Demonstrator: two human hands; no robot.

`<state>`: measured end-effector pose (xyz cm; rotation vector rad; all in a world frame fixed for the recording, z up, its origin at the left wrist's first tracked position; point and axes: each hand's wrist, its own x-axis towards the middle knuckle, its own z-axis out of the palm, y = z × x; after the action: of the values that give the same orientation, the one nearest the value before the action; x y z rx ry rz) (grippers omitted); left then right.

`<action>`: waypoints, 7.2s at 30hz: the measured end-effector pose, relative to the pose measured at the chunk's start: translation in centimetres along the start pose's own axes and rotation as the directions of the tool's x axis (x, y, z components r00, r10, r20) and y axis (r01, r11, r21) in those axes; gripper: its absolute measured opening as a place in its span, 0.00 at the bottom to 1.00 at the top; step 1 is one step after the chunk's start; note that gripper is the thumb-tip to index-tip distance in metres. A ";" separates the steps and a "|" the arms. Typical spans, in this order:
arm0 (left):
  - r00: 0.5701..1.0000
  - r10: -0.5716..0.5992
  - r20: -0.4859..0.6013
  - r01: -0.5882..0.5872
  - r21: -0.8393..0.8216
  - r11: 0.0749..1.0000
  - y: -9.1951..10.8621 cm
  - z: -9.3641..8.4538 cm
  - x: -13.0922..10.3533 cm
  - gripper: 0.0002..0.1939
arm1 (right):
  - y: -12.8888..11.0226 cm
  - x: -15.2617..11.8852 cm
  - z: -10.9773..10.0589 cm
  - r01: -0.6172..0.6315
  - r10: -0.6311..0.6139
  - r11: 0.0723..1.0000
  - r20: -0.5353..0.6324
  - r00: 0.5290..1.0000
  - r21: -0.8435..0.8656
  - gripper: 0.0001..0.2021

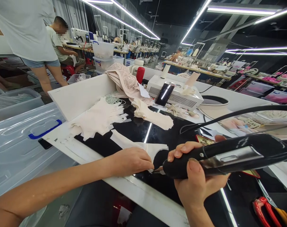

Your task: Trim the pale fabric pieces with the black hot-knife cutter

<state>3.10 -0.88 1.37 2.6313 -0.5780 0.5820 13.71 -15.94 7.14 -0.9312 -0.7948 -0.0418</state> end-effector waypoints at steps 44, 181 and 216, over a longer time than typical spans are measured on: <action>0.998 0.067 -0.001 -0.067 0.034 0.997 -0.3 0.2 -1.1 0.07 | 0.0 0.4 0.3 0.025 -0.025 1.000 -0.032 0.999 0.002 0.28; 0.988 0.111 0.108 -0.133 0.225 0.965 -2.1 1.2 4.7 0.16 | 2.8 4.9 -3.7 0.039 -0.054 0.989 -0.097 0.994 -0.144 0.16; 0.987 0.078 0.138 -0.126 0.390 0.912 -2.8 0.6 3.7 0.13 | 2.7 5.1 -3.2 0.048 -0.067 0.986 -0.119 0.991 -0.159 0.18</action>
<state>7.64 0.08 1.86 3.0519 -0.7005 0.6337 20.23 -15.12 7.36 -1.0429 -0.7099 -0.2128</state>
